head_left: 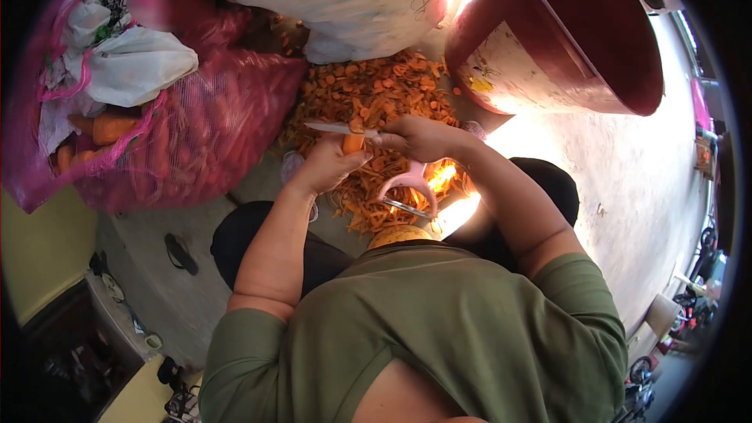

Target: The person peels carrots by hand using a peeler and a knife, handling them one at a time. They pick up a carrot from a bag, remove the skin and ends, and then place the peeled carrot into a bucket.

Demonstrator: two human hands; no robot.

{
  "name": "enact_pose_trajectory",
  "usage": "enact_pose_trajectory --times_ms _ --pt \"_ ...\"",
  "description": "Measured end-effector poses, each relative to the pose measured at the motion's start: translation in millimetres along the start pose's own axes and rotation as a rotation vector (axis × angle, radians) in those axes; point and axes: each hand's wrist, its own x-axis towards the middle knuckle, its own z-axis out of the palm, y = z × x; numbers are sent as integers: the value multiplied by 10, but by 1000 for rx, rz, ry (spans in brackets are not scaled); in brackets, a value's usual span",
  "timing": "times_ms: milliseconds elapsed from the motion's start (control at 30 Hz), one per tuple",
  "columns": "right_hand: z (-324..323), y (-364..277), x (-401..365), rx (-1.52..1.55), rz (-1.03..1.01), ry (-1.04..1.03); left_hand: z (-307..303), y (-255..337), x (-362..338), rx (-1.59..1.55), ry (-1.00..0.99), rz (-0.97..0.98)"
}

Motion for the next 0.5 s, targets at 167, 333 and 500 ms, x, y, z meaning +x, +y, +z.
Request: enact_pose_trajectory --times_ms 167,333,500 --pt "-34 321 122 26 323 273 89 110 16 577 341 364" --pt "-86 94 11 60 230 343 1 81 52 248 374 238" --pt "-190 24 -4 198 96 148 -82 -37 76 442 425 297"
